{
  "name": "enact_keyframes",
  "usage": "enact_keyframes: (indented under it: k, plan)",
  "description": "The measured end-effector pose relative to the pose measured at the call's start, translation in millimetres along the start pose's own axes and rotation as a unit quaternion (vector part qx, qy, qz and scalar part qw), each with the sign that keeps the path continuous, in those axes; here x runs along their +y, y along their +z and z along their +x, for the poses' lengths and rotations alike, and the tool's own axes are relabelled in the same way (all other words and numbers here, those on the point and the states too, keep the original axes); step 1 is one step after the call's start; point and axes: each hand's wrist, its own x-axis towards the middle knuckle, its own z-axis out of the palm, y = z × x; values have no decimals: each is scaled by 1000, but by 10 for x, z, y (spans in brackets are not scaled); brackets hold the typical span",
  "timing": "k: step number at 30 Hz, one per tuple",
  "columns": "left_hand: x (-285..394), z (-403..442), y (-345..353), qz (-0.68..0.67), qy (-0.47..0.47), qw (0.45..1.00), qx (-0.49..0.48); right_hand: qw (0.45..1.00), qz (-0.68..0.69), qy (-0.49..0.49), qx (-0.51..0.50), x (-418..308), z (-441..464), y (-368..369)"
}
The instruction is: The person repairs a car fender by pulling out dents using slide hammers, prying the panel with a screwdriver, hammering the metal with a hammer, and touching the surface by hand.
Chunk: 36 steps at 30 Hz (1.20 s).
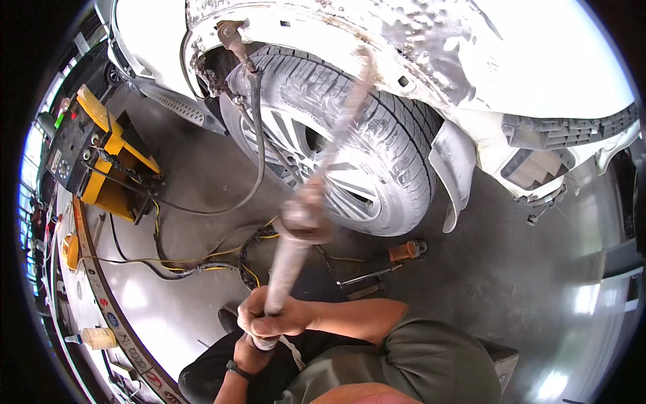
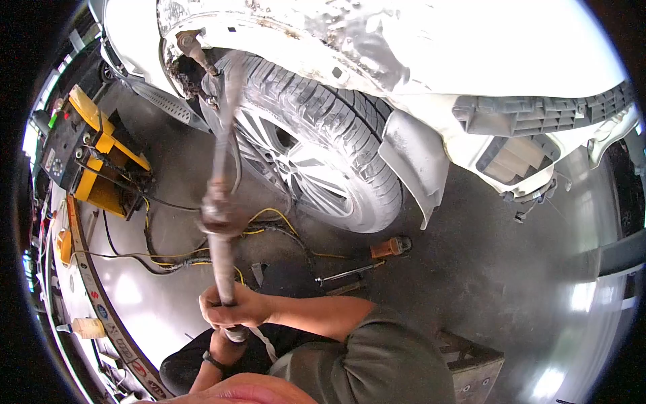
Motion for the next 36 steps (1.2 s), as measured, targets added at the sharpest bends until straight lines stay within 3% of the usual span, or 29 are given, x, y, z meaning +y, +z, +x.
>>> enact_keyframes:
  k: [2, 4, 7, 9, 10, 12, 14, 16, 18, 22, 24, 26, 28, 29, 30, 36]
  plan:
    - [-189, 63, 105, -2, 42, 997, -60, 998, 12, 44, 41, 55, 15, -33]
    - [-297, 120, 159, -29, 25, 997, -66, 993, -11, 66, 96, 124, 60, -29]
    - [-972, 279, 431, -235, -38, 966, -104, 982, -46, 48, 175, 212, 152, -50]
    - [-356, 353, -103, -56, 1, 987, -149, 982, -89, 17, 168, 220, 133, -50]
    - [-478, 396, -101, -22, 28, 989, -145, 979, -115, -6, 168, 267, 104, -67]
    - [-404, 499, -234, 56, 57, 990, -117, 960, -126, -68, 242, 103, 108, 102]
    - [-269, 583, -368, 153, 40, 984, -84, 927, -139, -71, 342, 46, 38, 97]
    - [-328, 551, -363, 119, -7, 993, -13, 914, -99, -25, 392, 38, -60, -39]
    - [-315, 599, -388, 182, -33, 982, -33, 910, -29, -1, 415, -47, -138, -61]
    - [-96, 774, -855, 143, -58, 981, -119, 924, -11, -44, 380, 117, -176, -226]
    - [-720, 893, -1010, 252, -32, 962, -99, 924, 14, -55, 379, 316, -142, -316]
    - [-855, 1040, -1271, 268, -33, 955, -120, 900, -18, -45, 434, 496, -50, -373]
    - [-1174, 1080, -1393, 228, 13, 970, -80, 886, 26, -68, 459, 649, 2, -469]
    - [-1376, 1129, -1384, 255, -3, 962, -94, 885, 40, -39, 462, 652, 4, -580]
    - [-1425, 1175, -1385, 256, -65, 954, -140, 864, 69, -91, 490, 719, 62, -607]
    - [-3024, 1326, -708, 189, -60, 962, -189, 847, -3, 30, 531, 1484, 14, -1528]
